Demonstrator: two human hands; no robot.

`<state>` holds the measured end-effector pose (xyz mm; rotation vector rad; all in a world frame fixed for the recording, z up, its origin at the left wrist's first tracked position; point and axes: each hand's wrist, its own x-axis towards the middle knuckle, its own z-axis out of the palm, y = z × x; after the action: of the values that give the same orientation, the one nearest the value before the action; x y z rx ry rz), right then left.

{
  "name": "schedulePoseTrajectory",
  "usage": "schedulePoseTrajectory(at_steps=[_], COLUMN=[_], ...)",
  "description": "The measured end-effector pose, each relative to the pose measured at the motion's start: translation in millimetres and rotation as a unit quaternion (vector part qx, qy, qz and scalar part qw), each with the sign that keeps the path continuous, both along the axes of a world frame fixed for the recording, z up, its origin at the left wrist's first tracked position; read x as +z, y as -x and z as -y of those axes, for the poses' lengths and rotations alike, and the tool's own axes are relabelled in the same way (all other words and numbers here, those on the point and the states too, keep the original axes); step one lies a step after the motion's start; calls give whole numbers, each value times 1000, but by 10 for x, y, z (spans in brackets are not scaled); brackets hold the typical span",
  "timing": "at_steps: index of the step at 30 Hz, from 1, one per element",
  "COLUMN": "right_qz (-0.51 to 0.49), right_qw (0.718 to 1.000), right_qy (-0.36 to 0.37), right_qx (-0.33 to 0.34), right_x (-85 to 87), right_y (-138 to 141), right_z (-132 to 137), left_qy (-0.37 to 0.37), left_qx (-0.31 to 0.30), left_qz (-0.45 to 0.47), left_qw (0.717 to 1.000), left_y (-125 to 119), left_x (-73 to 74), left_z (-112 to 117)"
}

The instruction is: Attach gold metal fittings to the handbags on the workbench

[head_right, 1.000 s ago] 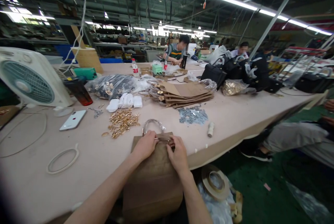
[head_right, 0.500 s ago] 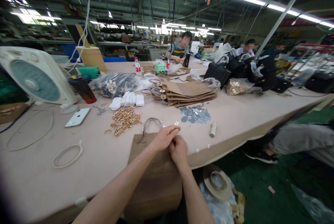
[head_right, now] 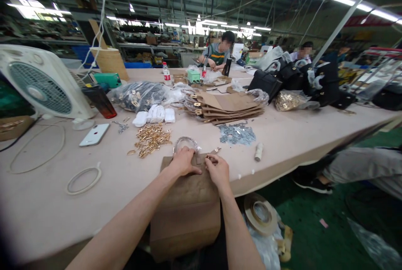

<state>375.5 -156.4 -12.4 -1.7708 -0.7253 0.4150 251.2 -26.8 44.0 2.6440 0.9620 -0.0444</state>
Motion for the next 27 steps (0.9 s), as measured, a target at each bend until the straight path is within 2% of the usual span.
schedulePoseTrajectory(at_steps=[8,15,22,27], right_qz=[24,28,131,159], right_qw=[1000,999,991,987], right_qy=[-8,-23,-17,-13], right_qx=[-4,3,3,5], right_x=[56,-18,-20,-56], right_y=[64,89,141,141], right_z=[53,12,13,3], left_qy=[53,46,35,31], left_qx=[-12,-43,-53,-61], left_qz=[12,31,53,60], left_qw=[998,998,997,996], left_y=[-70,-60,-14,-8], left_x=[-9,-67,-160,-176], left_z=[-203,-282,-310,-311])
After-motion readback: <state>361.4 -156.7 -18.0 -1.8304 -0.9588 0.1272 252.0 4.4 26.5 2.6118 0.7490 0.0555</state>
